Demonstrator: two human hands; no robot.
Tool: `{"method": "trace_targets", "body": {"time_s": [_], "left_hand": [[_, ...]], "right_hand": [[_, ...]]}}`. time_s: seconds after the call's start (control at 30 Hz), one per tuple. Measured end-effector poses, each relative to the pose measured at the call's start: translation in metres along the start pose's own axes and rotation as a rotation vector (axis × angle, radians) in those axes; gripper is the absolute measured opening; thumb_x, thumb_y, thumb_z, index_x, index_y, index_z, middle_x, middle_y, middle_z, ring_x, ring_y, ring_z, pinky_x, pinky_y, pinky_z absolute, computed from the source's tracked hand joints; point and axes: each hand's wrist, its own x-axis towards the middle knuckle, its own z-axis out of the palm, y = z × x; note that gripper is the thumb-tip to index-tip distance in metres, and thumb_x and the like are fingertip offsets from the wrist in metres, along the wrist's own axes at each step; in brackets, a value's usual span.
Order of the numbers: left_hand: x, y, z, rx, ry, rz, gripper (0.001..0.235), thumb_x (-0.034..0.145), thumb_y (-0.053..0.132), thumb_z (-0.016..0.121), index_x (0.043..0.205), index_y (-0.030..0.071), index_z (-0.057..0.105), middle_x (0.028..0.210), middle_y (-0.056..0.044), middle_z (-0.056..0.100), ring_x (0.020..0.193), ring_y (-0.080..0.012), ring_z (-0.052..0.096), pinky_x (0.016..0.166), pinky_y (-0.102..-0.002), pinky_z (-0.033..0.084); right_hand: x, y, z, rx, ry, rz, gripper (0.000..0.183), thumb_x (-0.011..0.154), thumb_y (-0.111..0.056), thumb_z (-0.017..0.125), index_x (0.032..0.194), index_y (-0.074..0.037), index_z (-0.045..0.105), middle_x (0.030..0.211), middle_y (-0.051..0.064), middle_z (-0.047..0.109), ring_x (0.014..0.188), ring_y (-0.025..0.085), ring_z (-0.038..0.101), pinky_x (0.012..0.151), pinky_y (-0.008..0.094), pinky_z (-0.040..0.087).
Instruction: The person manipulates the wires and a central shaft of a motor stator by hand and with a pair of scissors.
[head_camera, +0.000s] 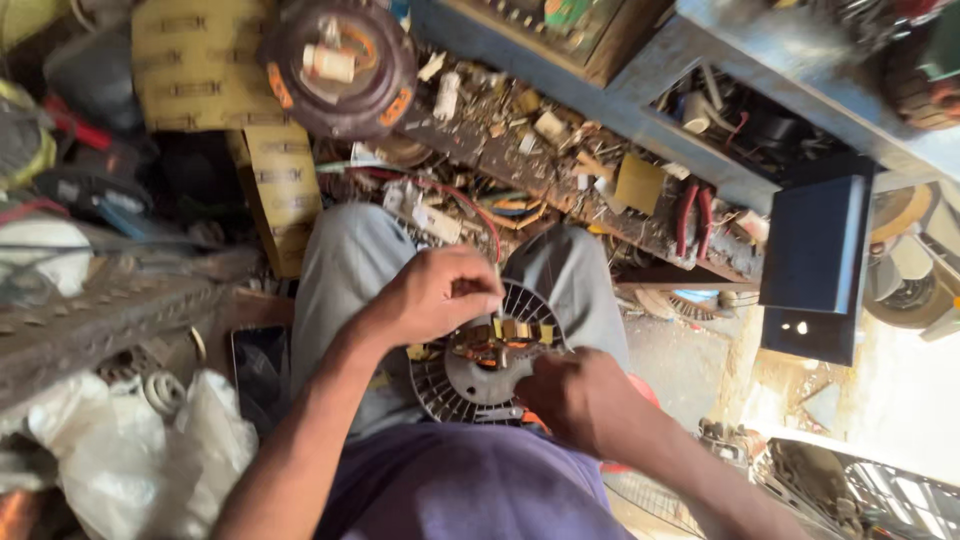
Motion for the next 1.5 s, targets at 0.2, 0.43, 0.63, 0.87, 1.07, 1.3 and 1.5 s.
{"method": "trace_targets", "body": {"time_s": [0.2,0.43,0.63,0.87,1.07,1.3,1.5], "left_hand": [[-0.042,0.07,0.036,0.923,0.335,0.706,0.014,0.081,0.015,0.069,0.09,0.005,0.074,0.118,-0.007,0.069,0.115,-0.0252,0.068,0.097,-0.052,0.053],[0.025,0.009,0.037,0.132,0.386,0.202,0.022,0.083,0.02,0.082,0.086,0.003,0.069,0.093,-0.013,0.067,0.091,-0.0308,0.067,0.081,-0.041,0.054],[-0.015,0.02,0.022,0.136,0.115,0.012,0.008,0.085,0.015,0.075,0.09,0.009,0.077,0.09,-0.009,0.069,0.086,-0.0259,0.07,0.079,-0.039,0.056],[-0.035,0.064,0.046,0.388,0.346,0.525,0.008,0.081,0.01,0.071,0.087,0.005,0.072,0.12,-0.013,0.069,0.107,-0.0297,0.065,0.09,-0.048,0.054],[0.028,0.003,0.038,0.048,0.264,0.164,0.016,0.088,0.016,0.079,0.086,0.003,0.07,0.088,-0.009,0.069,0.089,-0.0238,0.068,0.081,-0.037,0.054],[-0.02,0.045,0.031,-0.162,0.334,0.215,0.018,0.096,0.01,0.061,0.08,0.006,0.055,0.119,-0.009,0.067,0.104,-0.0253,0.068,0.095,-0.034,0.053],[-0.026,0.067,0.038,0.14,0.434,0.503,0.005,0.085,0.006,0.067,0.089,0.008,0.067,0.125,-0.016,0.063,0.107,-0.0312,0.063,0.097,-0.037,0.051]], "right_hand": [[0.006,0.044,-0.012,-0.039,0.181,0.366,0.006,0.08,-0.017,0.082,0.084,-0.013,0.08,0.069,0.008,0.066,0.058,0.025,0.065,0.052,0.039,0.051],[0.047,0.049,0.002,0.189,0.356,0.316,0.007,0.086,-0.01,0.073,0.09,-0.012,0.078,0.081,0.007,0.073,0.068,0.026,0.07,0.059,0.036,0.055],[0.002,-0.017,-0.036,-0.047,-0.444,-0.004,0.009,0.078,-0.015,0.078,0.073,-0.011,0.072,0.072,0.009,0.066,0.063,0.026,0.067,0.053,0.042,0.051],[0.036,0.058,-0.003,0.196,0.032,0.408,0.014,0.074,-0.013,0.081,0.088,-0.014,0.082,0.081,0.009,0.074,0.059,0.023,0.069,0.053,0.035,0.054],[0.05,0.058,-0.015,-0.103,0.344,0.202,0.01,0.081,-0.013,0.079,0.091,-0.016,0.079,0.078,0.006,0.069,0.062,0.024,0.064,0.055,0.038,0.051],[-0.021,0.005,-0.029,0.193,-0.001,-0.02,0.006,0.084,-0.015,0.076,0.081,-0.013,0.071,0.071,0.005,0.063,0.063,0.023,0.066,0.053,0.039,0.049],[0.041,0.061,0.007,0.113,0.167,0.262,0.013,0.074,-0.009,0.076,0.086,-0.011,0.078,0.075,0.01,0.069,0.065,0.028,0.066,0.056,0.039,0.053]]}}
